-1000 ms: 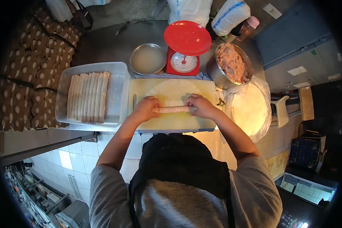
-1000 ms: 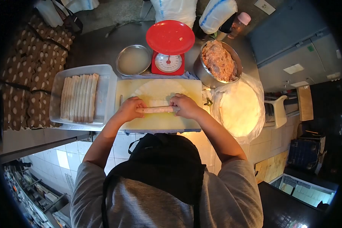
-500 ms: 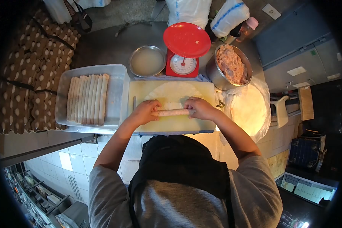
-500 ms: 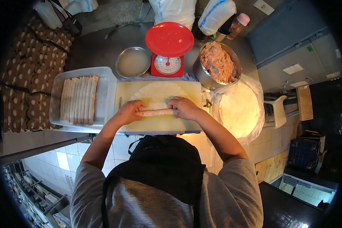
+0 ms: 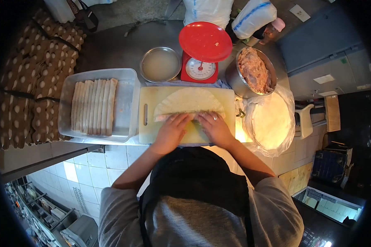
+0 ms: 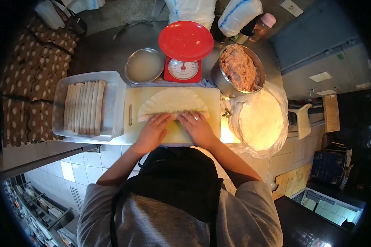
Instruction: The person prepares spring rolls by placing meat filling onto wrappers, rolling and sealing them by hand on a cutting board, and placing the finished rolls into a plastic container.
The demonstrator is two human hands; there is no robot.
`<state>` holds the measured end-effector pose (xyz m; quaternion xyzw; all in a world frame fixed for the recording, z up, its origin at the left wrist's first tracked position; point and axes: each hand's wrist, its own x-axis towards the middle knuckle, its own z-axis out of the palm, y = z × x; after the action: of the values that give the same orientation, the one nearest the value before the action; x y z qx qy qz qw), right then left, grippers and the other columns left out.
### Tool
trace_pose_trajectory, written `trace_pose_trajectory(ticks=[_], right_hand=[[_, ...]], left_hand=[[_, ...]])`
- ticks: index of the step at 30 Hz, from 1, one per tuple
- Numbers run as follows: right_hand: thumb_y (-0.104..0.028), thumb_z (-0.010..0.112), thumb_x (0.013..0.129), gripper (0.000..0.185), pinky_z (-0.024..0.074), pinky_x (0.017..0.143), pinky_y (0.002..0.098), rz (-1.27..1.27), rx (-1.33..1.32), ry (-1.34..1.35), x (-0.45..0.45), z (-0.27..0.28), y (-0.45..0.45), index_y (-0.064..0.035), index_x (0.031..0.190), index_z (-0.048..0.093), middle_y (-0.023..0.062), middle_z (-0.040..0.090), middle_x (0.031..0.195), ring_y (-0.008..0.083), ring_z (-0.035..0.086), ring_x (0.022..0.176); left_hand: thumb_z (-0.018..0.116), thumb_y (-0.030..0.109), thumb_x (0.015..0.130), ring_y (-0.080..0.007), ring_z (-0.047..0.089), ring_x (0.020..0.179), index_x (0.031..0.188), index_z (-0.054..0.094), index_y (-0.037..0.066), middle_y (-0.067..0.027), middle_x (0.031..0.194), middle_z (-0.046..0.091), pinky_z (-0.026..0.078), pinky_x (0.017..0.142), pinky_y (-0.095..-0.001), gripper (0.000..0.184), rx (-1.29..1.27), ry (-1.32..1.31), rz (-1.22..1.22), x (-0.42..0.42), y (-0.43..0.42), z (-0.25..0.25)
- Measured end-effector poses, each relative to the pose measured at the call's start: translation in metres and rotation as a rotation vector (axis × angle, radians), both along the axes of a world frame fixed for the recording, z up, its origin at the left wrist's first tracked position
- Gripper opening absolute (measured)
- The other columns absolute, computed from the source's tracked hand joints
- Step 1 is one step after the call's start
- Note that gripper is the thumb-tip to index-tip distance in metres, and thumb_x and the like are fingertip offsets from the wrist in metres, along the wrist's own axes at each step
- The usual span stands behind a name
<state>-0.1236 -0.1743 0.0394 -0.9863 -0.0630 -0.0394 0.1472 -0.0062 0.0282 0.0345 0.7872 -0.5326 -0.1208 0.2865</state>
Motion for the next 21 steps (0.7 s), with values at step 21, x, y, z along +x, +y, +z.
trace_pose_trajectory(ticks=[21], right_hand=[[-0.017,0.062,0.08,0.043,0.044,0.095,0.0398,-0.004,-0.051,-0.222,0.054,-0.018,-0.04,-0.0076,0.122,0.06,0.0087,0.061,0.116,0.0254,0.057,0.109]], left_hand=[[0.071,0.014,0.072,-0.0252,0.06,0.102,0.11,0.068,0.012,-0.005,0.109,0.066,0.048,0.091,-0.0384,0.039,-0.197,-0.151,0.231,0.058,-0.036,-0.026]])
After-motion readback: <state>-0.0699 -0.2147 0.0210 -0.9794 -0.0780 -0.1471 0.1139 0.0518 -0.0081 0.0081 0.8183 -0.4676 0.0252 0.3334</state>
